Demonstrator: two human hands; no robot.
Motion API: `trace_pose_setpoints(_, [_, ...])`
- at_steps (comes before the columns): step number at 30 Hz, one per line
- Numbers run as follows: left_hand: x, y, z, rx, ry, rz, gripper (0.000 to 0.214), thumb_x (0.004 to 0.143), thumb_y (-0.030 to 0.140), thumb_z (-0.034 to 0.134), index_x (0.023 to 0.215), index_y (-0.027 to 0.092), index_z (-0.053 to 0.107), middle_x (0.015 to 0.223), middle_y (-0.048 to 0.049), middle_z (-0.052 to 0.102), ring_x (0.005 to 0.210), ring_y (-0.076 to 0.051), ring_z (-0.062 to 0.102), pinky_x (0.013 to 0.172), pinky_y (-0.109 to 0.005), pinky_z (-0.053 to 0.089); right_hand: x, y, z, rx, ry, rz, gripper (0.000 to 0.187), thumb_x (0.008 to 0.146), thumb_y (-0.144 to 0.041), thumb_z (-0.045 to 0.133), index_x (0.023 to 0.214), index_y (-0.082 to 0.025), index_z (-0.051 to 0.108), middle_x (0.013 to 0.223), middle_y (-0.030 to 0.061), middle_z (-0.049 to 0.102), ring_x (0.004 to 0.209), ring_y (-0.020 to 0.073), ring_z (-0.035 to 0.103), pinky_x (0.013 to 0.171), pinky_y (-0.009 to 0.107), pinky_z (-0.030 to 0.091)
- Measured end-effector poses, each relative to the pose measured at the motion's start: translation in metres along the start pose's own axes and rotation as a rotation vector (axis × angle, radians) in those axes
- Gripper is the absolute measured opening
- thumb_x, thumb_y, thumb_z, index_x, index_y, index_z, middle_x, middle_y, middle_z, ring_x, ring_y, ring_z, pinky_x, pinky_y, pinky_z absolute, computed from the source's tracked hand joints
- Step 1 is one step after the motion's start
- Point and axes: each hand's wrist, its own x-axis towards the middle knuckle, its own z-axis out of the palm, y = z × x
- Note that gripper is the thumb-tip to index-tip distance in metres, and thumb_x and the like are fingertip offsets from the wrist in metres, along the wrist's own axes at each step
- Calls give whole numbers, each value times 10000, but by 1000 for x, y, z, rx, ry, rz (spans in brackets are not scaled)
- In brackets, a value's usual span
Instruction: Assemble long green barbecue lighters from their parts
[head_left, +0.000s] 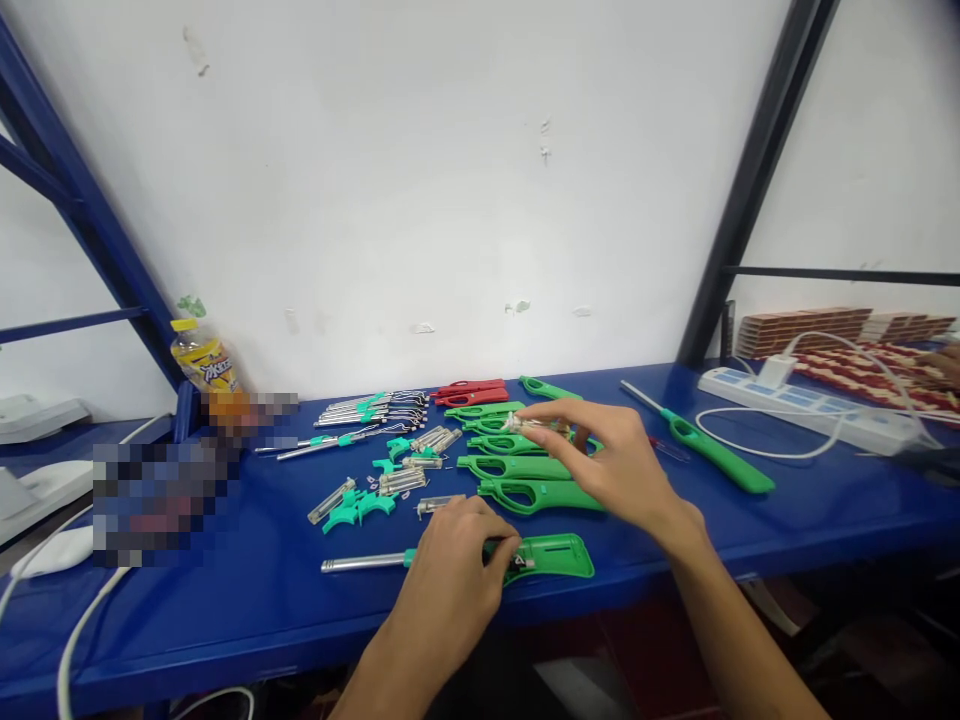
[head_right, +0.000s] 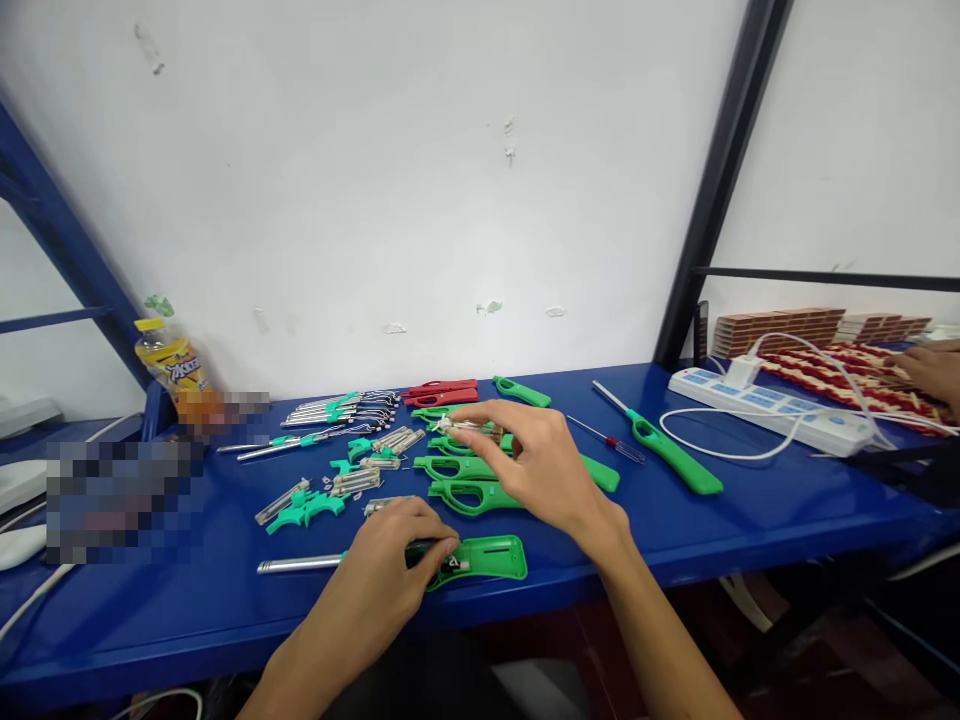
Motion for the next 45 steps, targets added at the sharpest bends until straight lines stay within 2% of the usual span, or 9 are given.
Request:
trace_pose_setpoints(6, [2, -4, -2, -38, 29, -22, 206, 960, 188, 616, 849, 244, 780, 915, -47, 774, 907, -265, 694, 814, -373, 502, 1, 1, -1, 0, -70, -6, 215, 1027, -417, 632, 1069, -297, 806, 1068, -7, 834, 791, 182, 744, 604, 282, 504])
trace_pose_setpoints(9, [3, -5, -5, -55, 39, -29, 216, 998, 214, 570, 893, 239, 758, 916, -42, 773, 904, -263, 694, 813, -373, 485, 1, 1, -6, -18, -208, 19, 227, 1034, -440, 628, 1046, -309, 813, 1052, -17, 834, 831, 193, 750, 637, 282, 501])
trace_pose_setpoints(13, [2, -10, -12, -92, 24, -22, 231, 1006, 198, 544, 972, 251, 767, 966, -21, 796, 929, -251, 709, 832, -364, 490, -1, 1, -15, -38, -451, 51, 238, 1020, -462, 640, 1013, -330, 837, 927, -29, 830, 711, 181, 726, 604, 278, 483])
trace_pose_setpoints(16, [0, -14, -18, -115, 25, -16, 253, 1013, 211, 537, 1029, 263, 784, 1036, -19, 805, 970, -244, 716, 866, -361, 499, -3, 1, -18, -37, -534, 55, 219, 1006, -446, 662, 979, -328, 845, 816, -30, 812, 688, 191, 717, 587, 278, 459])
trace_pose_setpoints(19, [-1, -14, -21, -140, 40, -6, 249, 1012, 224, 548, 1033, 267, 792, 1034, -11, 808, 966, -234, 720, 861, -350, 500, -4, 0, -17, -28, -576, 26, 216, 1007, -432, 667, 966, -316, 845, 810, -24, 813, 700, 196, 716, 619, 285, 455])
trace_pose_setpoints(26, [0, -10, -22, -197, 9, 10, 252, 1015, 216, 543, 987, 279, 785, 909, 30, 794, 809, -188, 705, 730, -299, 469, -3, 1, -10, -71, -626, -5, 187, 1010, -424, 684, 968, -317, 831, 807, -43, 804, 662, 176, 681, 612, 286, 419])
trace_pose_setpoints(39, [0, -10, -22, -158, 1, 46, 297, 1051, 186, 463, 997, 267, 744, 884, 35, 750, 796, -171, 662, 736, -288, 423, -4, 4, -11, -58, -602, 6, 153, 1005, -373, 696, 973, -313, 833, 858, -53, 825, 691, 170, 704, 631, 283, 431])
trace_pose_setpoints(45, [2, -10, -23, -149, -1, 32, 266, 1038, 176, 493, 1008, 258, 744, 905, 24, 757, 813, -182, 663, 729, -285, 414, 1, 3, -12, -62, -675, 43, 199, 1011, -430, 693, 1016, -282, 826, 922, -36, 829, 783, 175, 725, 677, 275, 426])
